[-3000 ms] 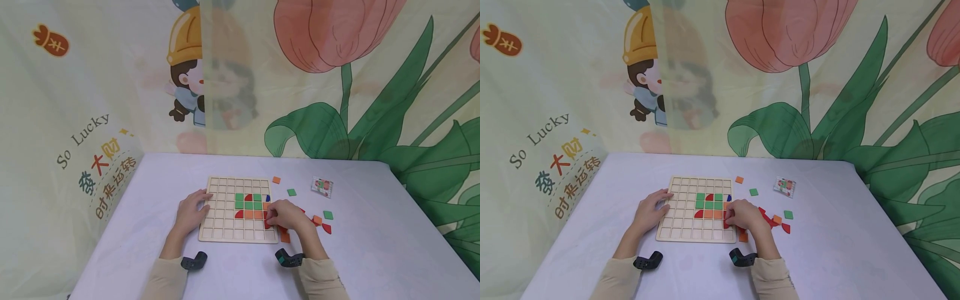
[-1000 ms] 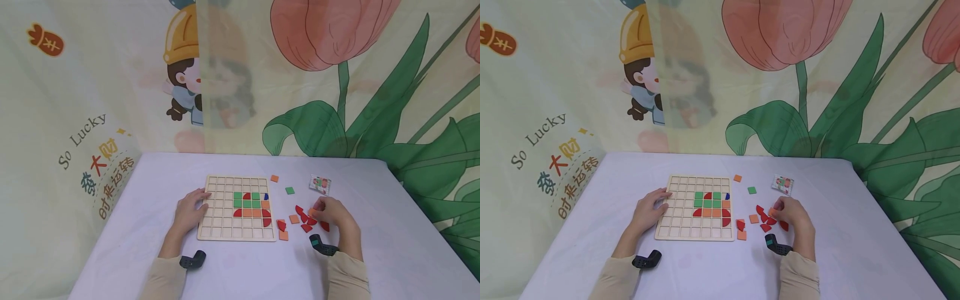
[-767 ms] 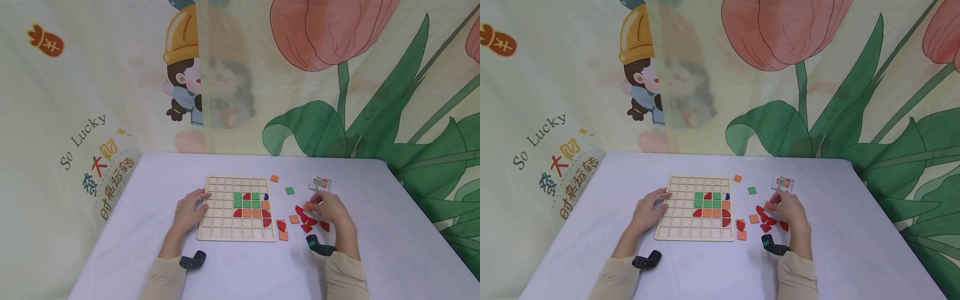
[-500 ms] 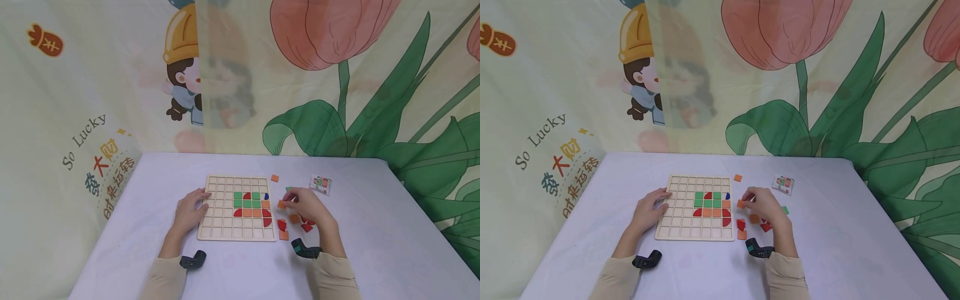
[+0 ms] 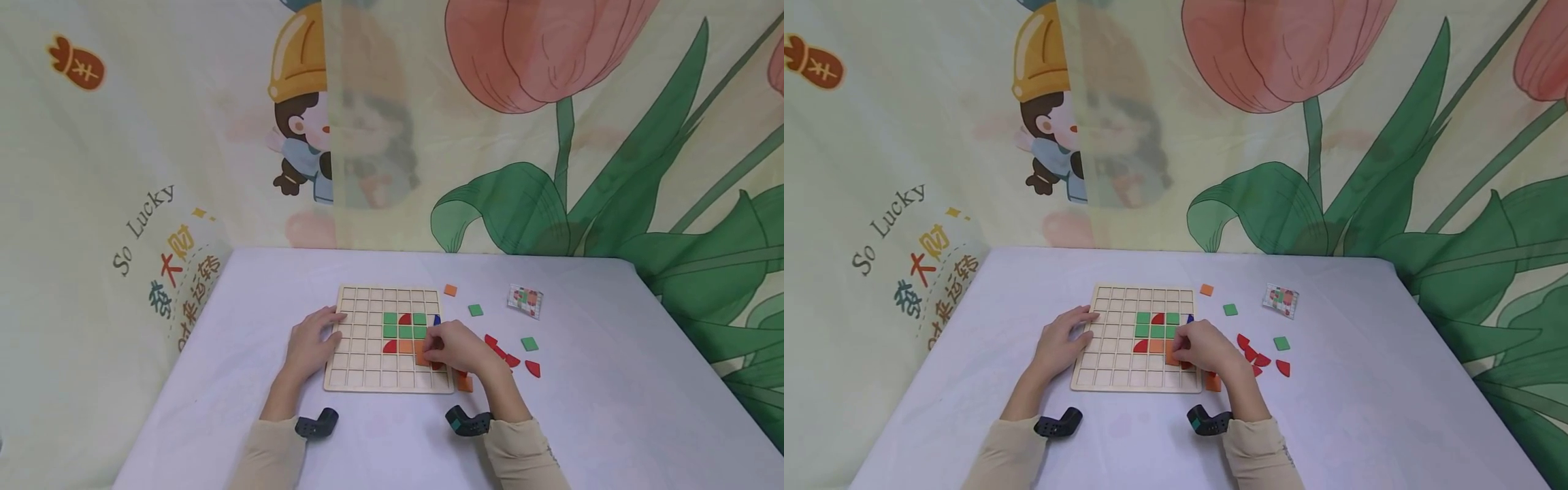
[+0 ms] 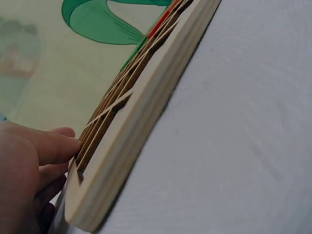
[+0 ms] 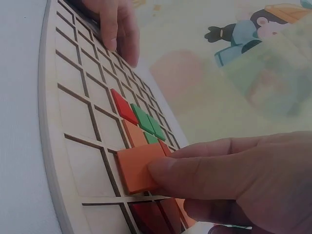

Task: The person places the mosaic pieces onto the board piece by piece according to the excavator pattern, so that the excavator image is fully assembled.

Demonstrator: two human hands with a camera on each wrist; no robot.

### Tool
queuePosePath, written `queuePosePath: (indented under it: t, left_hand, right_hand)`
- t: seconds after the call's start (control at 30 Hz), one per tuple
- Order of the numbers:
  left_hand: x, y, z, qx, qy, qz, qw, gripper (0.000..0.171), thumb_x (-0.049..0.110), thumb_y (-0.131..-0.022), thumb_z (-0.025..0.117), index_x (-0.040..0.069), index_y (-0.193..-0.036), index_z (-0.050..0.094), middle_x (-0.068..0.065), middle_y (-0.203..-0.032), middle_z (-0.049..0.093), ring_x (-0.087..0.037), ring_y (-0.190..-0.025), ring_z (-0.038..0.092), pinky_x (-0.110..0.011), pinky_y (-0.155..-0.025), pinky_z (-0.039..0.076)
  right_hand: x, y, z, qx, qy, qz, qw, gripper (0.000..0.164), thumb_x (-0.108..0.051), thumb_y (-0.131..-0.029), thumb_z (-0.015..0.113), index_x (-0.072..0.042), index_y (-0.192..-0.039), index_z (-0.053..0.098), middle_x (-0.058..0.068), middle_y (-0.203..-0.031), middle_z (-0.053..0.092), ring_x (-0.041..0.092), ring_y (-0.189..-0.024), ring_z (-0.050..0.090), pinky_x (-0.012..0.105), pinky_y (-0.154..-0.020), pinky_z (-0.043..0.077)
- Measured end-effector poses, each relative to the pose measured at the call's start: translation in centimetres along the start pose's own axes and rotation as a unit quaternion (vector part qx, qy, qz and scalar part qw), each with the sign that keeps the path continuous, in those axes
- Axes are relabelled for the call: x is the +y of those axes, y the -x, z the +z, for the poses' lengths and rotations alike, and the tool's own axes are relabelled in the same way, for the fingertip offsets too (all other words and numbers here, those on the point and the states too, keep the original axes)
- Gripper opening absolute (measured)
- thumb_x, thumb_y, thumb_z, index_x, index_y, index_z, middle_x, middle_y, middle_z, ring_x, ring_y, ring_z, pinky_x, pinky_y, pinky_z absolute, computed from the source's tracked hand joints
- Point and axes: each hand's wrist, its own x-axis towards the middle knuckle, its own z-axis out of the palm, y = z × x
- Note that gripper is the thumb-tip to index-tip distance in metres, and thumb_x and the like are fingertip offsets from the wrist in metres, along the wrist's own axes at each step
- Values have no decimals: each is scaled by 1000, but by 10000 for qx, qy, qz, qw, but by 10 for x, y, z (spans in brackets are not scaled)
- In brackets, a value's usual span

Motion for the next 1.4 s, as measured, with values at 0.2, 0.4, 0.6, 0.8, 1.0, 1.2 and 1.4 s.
queuePosePath:
  t: [0.2,0.4,0.6,0.8,1.0,1.2,1.4]
  left_hand:
    - [3,0,0,57,-1,13,10000,37,17,-88,61,15,-125,61,-9,-144,48,-30,-138,37,-53,-111,25]
    - [2,1,-1,-33,-37,-34,10000,37,17,-89,61,15,-126,61,-8,-145,47,-28,-139,36,-53,-112,24]
    - [1,0,-1,21,-37,-19,10000,37,17,-89,61,15,-126,61,-8,-145,48,-29,-139,36,-53,-112,23]
    - [0,0,0,-13,-5,-19,10000,37,17,-89,60,15,-126,60,-8,-145,47,-29,-139,36,-52,-112,23]
    - [2,0,0,52,-47,7,10000,37,18,-89,61,15,-125,61,-9,-144,48,-30,-138,37,-54,-112,23]
    - [3,0,-1,25,-77,20,10000,36,17,-89,60,15,-125,61,-8,-144,48,-29,-138,37,-53,-113,24]
    - [4,1,-2,-35,-55,-31,10000,36,17,-89,60,15,-126,60,-8,-145,47,-29,-139,36,-52,-113,23]
  right_hand:
    - [2,0,0,-199,32,18,9998,7,-20,-83,73,-21,-80,66,-6,-75,61,13,-71,55,22,-63,50]
    - [-6,0,3,-43,415,109,9991,11,-19,-82,74,-22,-76,65,-6,-72,59,13,-70,54,23,-63,49]
    - [-13,-3,8,47,848,28,9964,17,-22,-81,76,-25,-70,63,-9,-67,58,13,-68,53,25,-61,44]
    - [11,5,-11,48,118,526,9985,10,-19,-82,75,-21,-80,65,-4,-75,59,15,-69,54,25,-58,48]
    - [47,25,-40,16,94,1367,9906,22,-17,-80,76,-15,-99,65,4,-82,55,17,-75,51,25,-60,48]
    - [64,30,-46,-141,142,1385,9902,23,-15,-78,77,-15,-99,65,4,-83,54,18,-78,50,26,-61,47]
    - [60,20,-36,116,181,1563,9875,16,-16,-80,76,-15,-93,66,5,-80,56,18,-74,51,24,-59,46]
